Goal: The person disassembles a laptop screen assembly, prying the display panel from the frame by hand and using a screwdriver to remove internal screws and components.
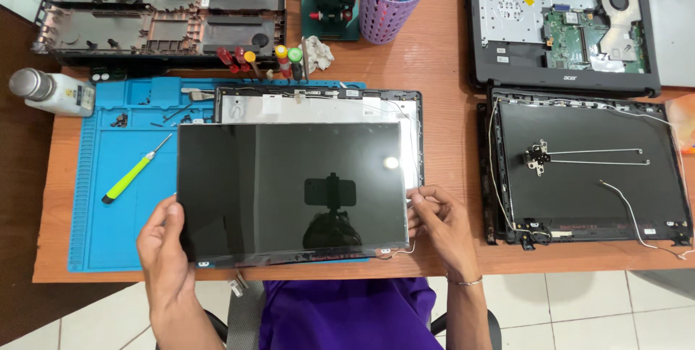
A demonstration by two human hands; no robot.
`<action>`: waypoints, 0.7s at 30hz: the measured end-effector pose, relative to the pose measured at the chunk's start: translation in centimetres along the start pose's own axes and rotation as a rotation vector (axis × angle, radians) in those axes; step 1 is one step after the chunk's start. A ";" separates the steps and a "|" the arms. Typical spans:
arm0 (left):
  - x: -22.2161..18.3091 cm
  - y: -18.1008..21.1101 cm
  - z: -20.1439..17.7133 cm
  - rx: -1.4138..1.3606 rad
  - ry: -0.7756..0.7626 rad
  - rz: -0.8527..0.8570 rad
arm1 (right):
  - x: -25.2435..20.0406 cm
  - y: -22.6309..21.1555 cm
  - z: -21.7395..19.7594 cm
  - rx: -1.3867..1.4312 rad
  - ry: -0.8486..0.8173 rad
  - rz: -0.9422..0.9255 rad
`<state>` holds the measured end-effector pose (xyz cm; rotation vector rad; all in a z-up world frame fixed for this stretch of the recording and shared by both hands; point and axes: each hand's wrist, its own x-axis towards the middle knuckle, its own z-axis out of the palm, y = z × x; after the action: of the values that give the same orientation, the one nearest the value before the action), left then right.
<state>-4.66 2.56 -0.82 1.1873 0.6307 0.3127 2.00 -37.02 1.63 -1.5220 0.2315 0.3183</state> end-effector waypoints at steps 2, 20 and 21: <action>0.0 0.0 -0.4 -0.013 -0.007 0.016 | -0.2 -0.4 -0.3 -0.018 0.019 -0.018; -0.9 0.6 -1.0 -0.021 0.087 0.077 | -1.1 -1.6 0.0 -0.749 0.378 -0.262; -0.9 0.6 -1.0 -0.023 0.087 0.086 | -1.1 -1.6 0.0 -0.699 0.362 -0.188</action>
<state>-5.91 3.08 -0.27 1.1849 0.6514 0.4452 1.49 -37.17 3.52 -2.2764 0.2744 -0.0457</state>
